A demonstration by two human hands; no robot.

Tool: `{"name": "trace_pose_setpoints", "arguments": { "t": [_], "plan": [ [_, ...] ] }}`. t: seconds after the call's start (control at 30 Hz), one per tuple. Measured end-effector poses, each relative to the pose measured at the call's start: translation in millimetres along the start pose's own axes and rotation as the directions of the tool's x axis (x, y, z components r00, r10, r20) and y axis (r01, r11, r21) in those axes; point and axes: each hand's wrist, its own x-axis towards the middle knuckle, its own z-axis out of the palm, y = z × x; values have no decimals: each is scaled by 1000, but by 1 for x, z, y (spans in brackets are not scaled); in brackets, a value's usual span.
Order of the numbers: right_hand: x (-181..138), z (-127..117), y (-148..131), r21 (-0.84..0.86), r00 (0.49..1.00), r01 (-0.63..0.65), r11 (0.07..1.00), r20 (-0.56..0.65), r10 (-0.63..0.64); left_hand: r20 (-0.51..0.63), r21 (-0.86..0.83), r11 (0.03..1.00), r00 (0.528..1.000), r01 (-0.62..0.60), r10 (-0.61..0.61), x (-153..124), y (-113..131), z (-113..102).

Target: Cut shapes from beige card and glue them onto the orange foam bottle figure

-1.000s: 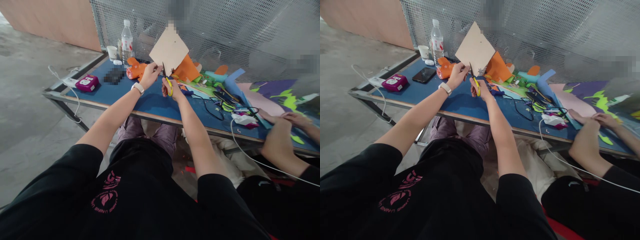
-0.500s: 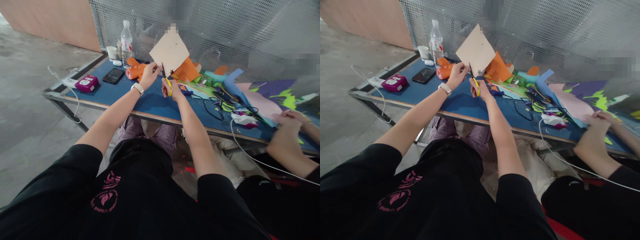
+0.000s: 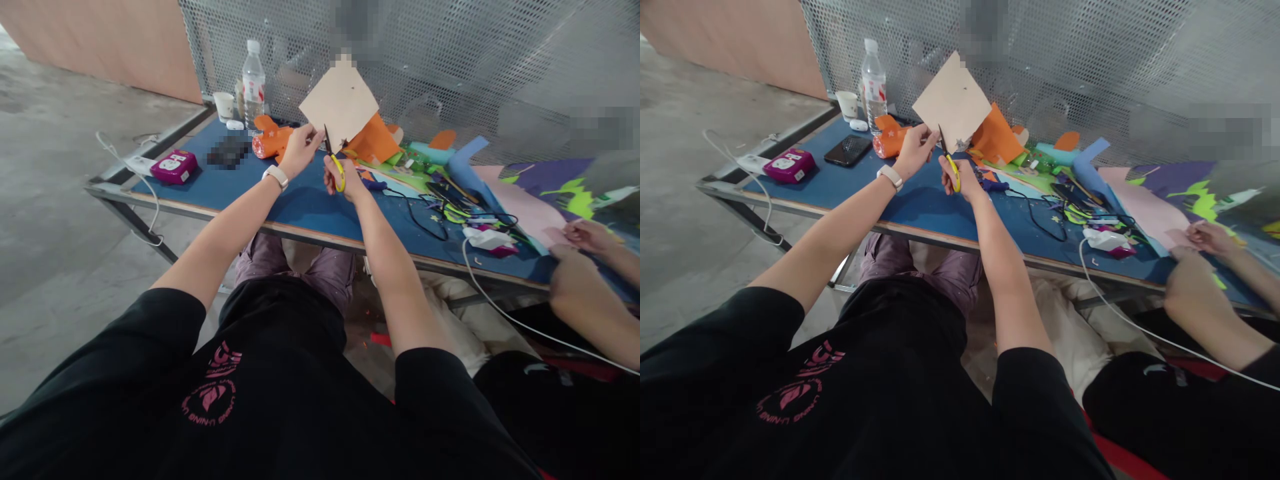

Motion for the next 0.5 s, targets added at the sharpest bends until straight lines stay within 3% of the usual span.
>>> {"name": "trace_pose_setpoints", "arguments": {
  "t": [0.5],
  "plan": [
    [1, 0, 3, 26, 1000, 6, 1000, 8, -6, -42, -49, 998, 999, 27, -29, -4, 5, 3]
  ]
}}
